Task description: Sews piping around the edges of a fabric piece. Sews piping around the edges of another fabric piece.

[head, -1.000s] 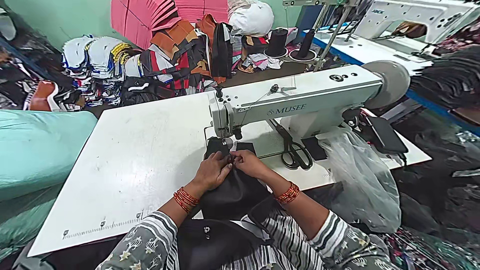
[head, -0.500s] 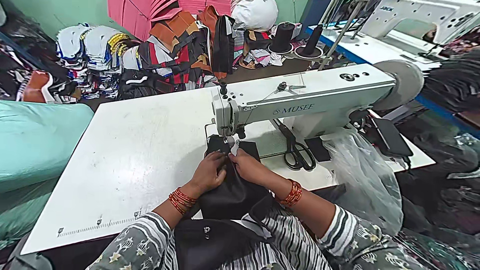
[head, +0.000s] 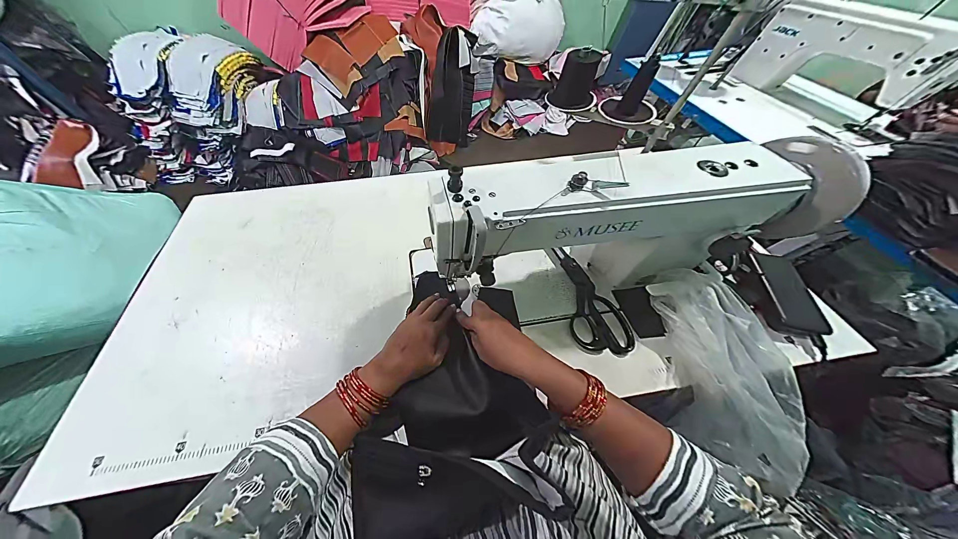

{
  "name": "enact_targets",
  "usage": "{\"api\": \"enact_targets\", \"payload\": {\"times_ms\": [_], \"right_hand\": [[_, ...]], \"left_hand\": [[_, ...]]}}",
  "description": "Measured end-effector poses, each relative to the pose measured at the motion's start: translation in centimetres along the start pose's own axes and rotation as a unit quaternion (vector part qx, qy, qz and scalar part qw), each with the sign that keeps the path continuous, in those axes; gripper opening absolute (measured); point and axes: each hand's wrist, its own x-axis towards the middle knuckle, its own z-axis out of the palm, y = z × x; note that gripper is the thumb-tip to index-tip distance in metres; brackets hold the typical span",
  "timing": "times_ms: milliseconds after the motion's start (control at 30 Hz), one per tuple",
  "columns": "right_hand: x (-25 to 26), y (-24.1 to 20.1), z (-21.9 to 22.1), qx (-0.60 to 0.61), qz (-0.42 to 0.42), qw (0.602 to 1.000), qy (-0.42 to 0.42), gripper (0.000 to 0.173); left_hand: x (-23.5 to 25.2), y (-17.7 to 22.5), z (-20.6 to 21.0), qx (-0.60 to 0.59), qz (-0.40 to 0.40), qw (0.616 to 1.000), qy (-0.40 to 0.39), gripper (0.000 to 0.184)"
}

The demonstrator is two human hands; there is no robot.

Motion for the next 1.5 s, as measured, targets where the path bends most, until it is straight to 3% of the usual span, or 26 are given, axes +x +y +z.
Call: {"api": "enact_targets", "payload": {"times_ms": [467, 633, 733, 767, 833, 900, 967, 1033, 1100, 1167, 1233, 1333, 1433, 1500], "right_hand": [[3.0, 0.7, -1.9, 0.009, -0.019, 1.000, 0.013, 0.040], [3.0, 0.8, -1.8, 0.032, -0.017, 0.999, 0.028, 0.041], [2.9, 0.8, -1.7, 0.031, -0.014, 0.999, 0.028, 0.042], [2.9, 0.8, -1.7, 0.029, -0.014, 0.999, 0.025, 0.042], [2.9, 0.8, -1.8, 0.029, -0.013, 0.999, 0.022, 0.042], [3.0, 0.8, -1.9, 0.024, -0.017, 0.999, 0.020, 0.043], [3.0, 0.9, -1.8, 0.026, -0.022, 0.999, 0.024, 0.043], [3.0, 1.0, -1.6, 0.024, -0.028, 0.999, 0.031, 0.043], [3.0, 1.0, -1.5, 0.022, -0.031, 0.998, 0.040, 0.043], [2.9, 0.9, -1.4, 0.026, -0.025, 0.998, 0.047, 0.044], [2.8, 1.0, -1.3, 0.031, -0.022, 0.998, 0.055, 0.044], [2.5, 1.1, -1.2, 0.050, -0.022, 0.996, 0.070, 0.044], [2.3, 1.2, -0.4, 0.088, -0.008, 0.992, 0.089, 0.044], [2.1, 1.2, 0.0, 0.124, -0.001, 0.987, 0.105, 0.047]], "left_hand": [[2.5, -2.0, -1.3, -0.018, -0.046, 0.997, -0.058, 0.042], [2.4, -1.3, -3.7, -0.089, -0.110, 0.984, -0.110, 0.038], [-1.7, 0.1, -7.4, -0.150, -0.196, 0.968, -0.037, 0.038], [-3.8, 0.6, -9.1, -0.163, -0.245, 0.954, -0.054, 0.045], [-9.1, 1.4, -12.3, -0.213, -0.314, 0.908, -0.177, 0.052], [-15.1, 2.2, -12.7, -0.274, -0.321, 0.864, -0.275, 0.051], [-19.3, 4.9, -10.4, -0.290, -0.323, 0.871, -0.231, 0.058], [-21.5, 8.3, -5.5, -0.275, -0.341, 0.894, -0.089, 0.071], [-21.8, 11.2, -1.1, -0.262, -0.386, 0.882, 0.060, 0.057], [-21.3, 12.9, 0.4, -0.221, -0.413, 0.871, 0.149, 0.042], [-20.7, 13.4, -0.7, -0.190, -0.414, 0.873, 0.177, 0.042], [-19.7, 11.8, -5.7, -0.114, -0.379, 0.901, 0.176, 0.046], [-18.1, 8.0, -12.0, 0.024, -0.341, 0.924, 0.171, 0.053], [-16.3, 4.8, -17.0, 0.069, -0.337, 0.932, 0.116, 0.050]]}}
